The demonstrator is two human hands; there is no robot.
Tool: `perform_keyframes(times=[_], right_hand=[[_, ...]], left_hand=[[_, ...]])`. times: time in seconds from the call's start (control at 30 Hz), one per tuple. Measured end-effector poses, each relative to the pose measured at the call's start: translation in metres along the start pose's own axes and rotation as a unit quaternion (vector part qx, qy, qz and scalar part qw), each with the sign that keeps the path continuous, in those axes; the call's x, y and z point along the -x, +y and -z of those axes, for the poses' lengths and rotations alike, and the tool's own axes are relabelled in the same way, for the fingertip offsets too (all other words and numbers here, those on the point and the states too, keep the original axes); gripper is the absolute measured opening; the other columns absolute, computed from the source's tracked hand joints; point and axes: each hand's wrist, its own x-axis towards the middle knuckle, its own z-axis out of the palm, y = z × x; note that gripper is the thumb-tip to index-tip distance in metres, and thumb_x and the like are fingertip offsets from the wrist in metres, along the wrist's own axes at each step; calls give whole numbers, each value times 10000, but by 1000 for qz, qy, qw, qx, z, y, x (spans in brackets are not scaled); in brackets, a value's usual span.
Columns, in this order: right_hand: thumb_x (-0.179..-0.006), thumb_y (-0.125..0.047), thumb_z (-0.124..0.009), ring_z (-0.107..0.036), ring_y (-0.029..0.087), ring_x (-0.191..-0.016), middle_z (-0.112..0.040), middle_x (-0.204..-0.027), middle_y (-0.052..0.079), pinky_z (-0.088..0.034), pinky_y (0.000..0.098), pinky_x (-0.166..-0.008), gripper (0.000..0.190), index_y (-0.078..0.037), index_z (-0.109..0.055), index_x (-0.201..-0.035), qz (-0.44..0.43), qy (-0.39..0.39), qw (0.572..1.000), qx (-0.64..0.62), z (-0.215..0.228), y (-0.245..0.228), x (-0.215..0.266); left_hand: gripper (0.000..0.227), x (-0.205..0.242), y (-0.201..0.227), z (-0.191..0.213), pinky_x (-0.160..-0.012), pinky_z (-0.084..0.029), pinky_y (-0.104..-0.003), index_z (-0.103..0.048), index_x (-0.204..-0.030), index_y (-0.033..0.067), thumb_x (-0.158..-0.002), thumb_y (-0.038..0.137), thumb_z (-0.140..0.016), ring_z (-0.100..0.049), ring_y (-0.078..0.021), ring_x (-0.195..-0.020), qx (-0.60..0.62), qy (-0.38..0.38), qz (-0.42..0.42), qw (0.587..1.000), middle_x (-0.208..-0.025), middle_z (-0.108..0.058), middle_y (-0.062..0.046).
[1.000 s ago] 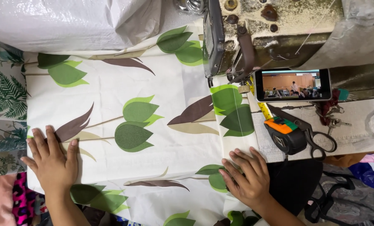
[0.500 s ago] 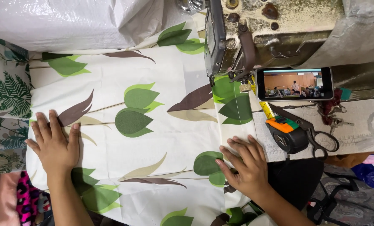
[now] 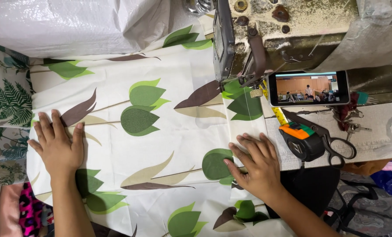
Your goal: Measuring and aligning the border of a fabric piece on a sewing machine table using a tape measure.
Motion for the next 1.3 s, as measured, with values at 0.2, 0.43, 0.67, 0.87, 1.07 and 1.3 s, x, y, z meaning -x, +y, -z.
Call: perform_keyframes(times=[0.2, 0.43, 0.67, 0.87, 1.07, 1.3], right_hand=[[-819, -316, -681, -586, 260, -1089, -641, -1107, 73, -401, 471, -996, 271, -119, -692, -1005, 1, 1, 1000, 15, -3, 1, -8], [-824, -321, -677, -581, 249, -1097, -639, -1105, 69, -397, 467, -997, 277, -120, -694, -1015, 1, 2, 1000, 31, -5, 3, -17], [-830, -328, -655, -578, 263, -1109, -642, -1128, 88, -392, 476, -1005, 300, -110, -692, -1033, -4, -12, 999, 50, -7, 4, -25], [-829, -324, -660, -571, 253, -1114, -632, -1131, 86, -378, 479, -1016, 310, -100, -689, -1041, -3, -21, 998, 51, -10, 9, -34], [-819, -320, -669, -572, 238, -1103, -613, -1116, 74, -394, 485, -991, 303, -96, -684, -1023, -5, -22, 999, 47, -13, 14, -44], [-820, -354, -652, -553, 250, -1106, -593, -1141, 77, -376, 490, -991, 354, -101, -673, -1067, -15, -41, 998, 48, -19, 20, -51]], left_hand=[[757, -10, -2, -1, -1067, 20, -613, -219, -1494, 102, -909, 579, -282, -45, -355, -1416, 9, 3, -9, 1000, -1547, -116, -199], [771, -21, -2, -4, -1062, 12, -619, -230, -1490, 91, -908, 594, -279, -53, -368, -1410, 12, 9, -15, 1000, -1541, -126, -210], [751, -28, -1, -7, -1055, -6, -629, -255, -1482, 86, -919, 580, -297, -78, -393, -1399, 16, 24, -23, 999, -1530, -154, -229], [731, -36, -2, -11, -1044, -23, -643, -267, -1479, 61, -936, 550, -308, -103, -422, -1388, 9, 36, -36, 999, -1521, -168, -247], [737, -48, -2, -15, -1036, -29, -654, -272, -1475, 51, -942, 559, -312, -111, -430, -1381, 10, 43, -44, 998, -1514, -173, -258], [747, -65, -1, -18, -1025, -40, -657, -301, -1462, 22, -950, 566, -316, -118, -437, -1369, 5, 53, -57, 997, -1501, -194, -277]])
